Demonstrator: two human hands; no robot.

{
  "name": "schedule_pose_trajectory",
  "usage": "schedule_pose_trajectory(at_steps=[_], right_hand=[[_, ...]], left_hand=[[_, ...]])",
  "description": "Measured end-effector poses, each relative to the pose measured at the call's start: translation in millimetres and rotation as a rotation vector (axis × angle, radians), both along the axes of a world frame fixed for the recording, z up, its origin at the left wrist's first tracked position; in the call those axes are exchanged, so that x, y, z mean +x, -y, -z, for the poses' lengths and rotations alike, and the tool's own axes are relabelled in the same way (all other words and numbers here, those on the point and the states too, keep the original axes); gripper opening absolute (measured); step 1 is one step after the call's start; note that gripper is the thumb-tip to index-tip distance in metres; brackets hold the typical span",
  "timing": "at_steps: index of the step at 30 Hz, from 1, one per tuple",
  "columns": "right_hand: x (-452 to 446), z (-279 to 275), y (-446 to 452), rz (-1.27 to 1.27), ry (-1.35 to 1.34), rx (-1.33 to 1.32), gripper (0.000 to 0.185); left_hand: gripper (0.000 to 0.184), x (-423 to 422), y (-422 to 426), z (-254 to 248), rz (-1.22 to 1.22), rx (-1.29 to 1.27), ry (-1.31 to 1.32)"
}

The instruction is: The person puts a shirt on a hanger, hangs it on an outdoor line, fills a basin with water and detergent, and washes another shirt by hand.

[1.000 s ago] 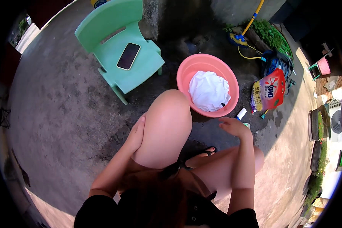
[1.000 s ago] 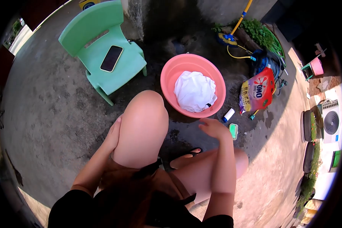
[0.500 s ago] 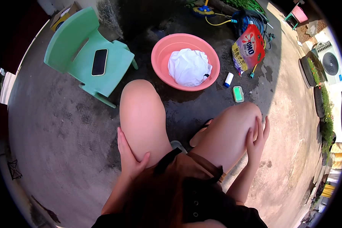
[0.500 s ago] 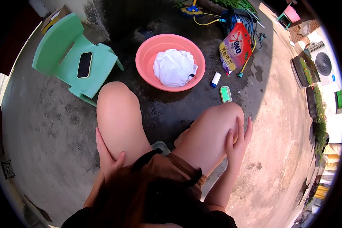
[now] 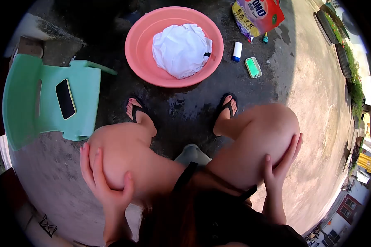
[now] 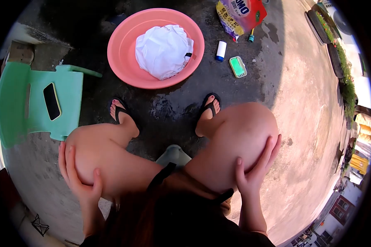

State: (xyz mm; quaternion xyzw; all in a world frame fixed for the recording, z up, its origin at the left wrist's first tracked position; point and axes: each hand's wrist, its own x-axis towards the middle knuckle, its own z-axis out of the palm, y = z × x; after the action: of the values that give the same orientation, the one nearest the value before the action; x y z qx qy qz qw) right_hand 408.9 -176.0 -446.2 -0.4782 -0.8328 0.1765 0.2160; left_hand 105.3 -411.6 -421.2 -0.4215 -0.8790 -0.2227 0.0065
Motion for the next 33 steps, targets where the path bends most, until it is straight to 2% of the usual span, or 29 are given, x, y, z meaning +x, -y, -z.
schedule_pose_trajectory(at_steps=[1, 5, 7, 10, 13, 17, 22, 23, 27, 33], right_hand=[[-7, 6, -7, -0.003, 0.109, 0.085, 0.081], [-9, 23, -30, -0.016, 0.079, 0.056, 0.087], [-3, 29, -34, 0.033, 0.079, -0.002, 0.088], [-31, 30, -55, 0.073, 0.066, -0.057, 0.089], [-45, 31, -74, 0.129, 0.146, -0.106, 0.087], [-69, 35, -115, 0.112, 0.187, -0.163, 0.085], [-102, 39, -159, 0.14, 0.201, -0.223, 0.082], [-104, 39, -164, 0.157, 0.216, -0.235, 0.082], [-106, 50, -175, 0.14, 0.157, -0.216, 0.081], [-99, 59, -157, 0.106, 0.142, -0.181, 0.081]], left_hand=[[0.063, -4, -3, 0, 0.009, -0.043, -0.016], [0.066, -20, -4, 28, 0.062, 0.05, -0.15], [0.064, -35, -14, 28, 0.048, 0.002, -0.128], [0.059, -54, -51, 28, -0.086, -0.019, -0.017], [0.055, -87, -78, 28, -0.013, -0.066, 0.04], [0.053, -120, -101, 20, -0.04, -0.277, 0.198], [0.055, -166, -58, 53, 0.081, -0.375, 0.061], [0.056, -169, -52, 56, 0.105, -0.396, 0.033], [0.049, -152, -126, 51, 0.029, -0.298, 0.085], [0.052, -136, -142, 50, 0.011, -0.314, 0.109]])
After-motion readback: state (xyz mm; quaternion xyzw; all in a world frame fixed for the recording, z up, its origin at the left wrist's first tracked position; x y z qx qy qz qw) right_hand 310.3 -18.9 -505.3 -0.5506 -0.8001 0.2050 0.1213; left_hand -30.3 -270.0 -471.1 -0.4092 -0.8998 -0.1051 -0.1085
